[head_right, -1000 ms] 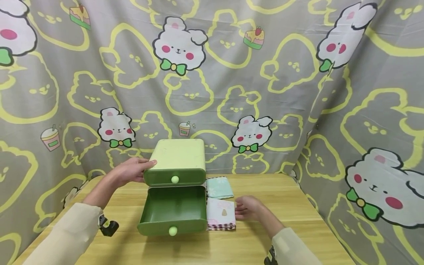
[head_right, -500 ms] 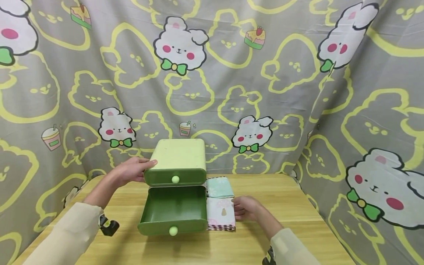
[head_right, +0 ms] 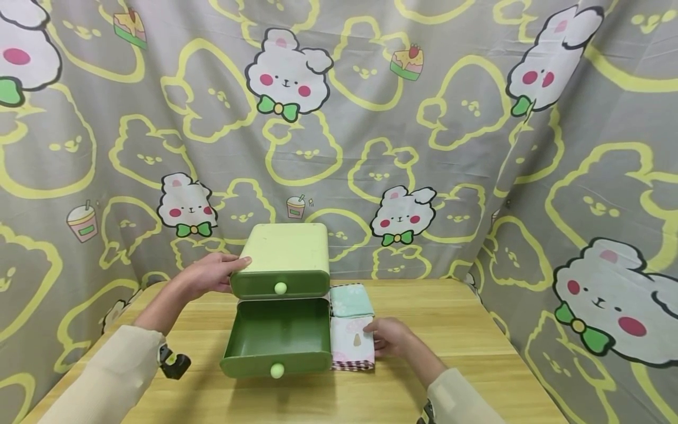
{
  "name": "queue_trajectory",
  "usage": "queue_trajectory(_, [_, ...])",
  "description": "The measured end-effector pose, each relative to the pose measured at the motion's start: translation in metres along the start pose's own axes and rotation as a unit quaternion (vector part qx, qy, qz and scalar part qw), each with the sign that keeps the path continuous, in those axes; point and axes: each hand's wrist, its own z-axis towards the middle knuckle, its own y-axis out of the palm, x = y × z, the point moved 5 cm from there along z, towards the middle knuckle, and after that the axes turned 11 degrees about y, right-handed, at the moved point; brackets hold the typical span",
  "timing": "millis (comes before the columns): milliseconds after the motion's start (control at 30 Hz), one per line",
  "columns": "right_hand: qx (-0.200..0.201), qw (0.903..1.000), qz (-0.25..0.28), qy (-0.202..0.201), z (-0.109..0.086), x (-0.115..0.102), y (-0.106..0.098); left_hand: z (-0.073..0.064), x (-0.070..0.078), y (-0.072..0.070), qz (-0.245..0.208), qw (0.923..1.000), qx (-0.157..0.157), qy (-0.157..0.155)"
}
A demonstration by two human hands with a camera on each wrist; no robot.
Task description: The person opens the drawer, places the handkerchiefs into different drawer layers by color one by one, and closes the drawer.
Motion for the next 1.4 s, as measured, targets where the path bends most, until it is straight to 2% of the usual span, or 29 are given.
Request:
queue_trajectory(233, [0.006, 0.9996, -0.009, -0.025, -0.003, -0.001, 0.000, -0.001, 0.000, 0.000, -0.003, 1.0000, -0.001, 0.002])
queue_trajectory(533, [-0.038, 0.9979, 0.013, -0.051, -0.012, -0.013, 0.004, -0.001, 0.000, 0.000, -0.006, 1.0000, -0.001, 0.003])
queue_trajectory(767, [-0.057, 0.9959, 0.018, -0.069, -0.021, -0.024, 0.006, -0.001, -0.001, 0.000, -0.005, 1.0000, -0.001, 0.005])
queue_trajectory(1067, [-0.046, 0.9947, 0.010, -0.092, -0.038, -0.044, -0.001, -0.001, 0.000, 0.001, -0.007, 1.0000, -0.001, 0.007])
queue_trajectory(1400, [-0.048, 0.9931, -0.013, -0.107, -0.063, -0.078, -0.006, -0.001, 0.000, 0.000, -0.001, 1.0000, -0.001, 0.007])
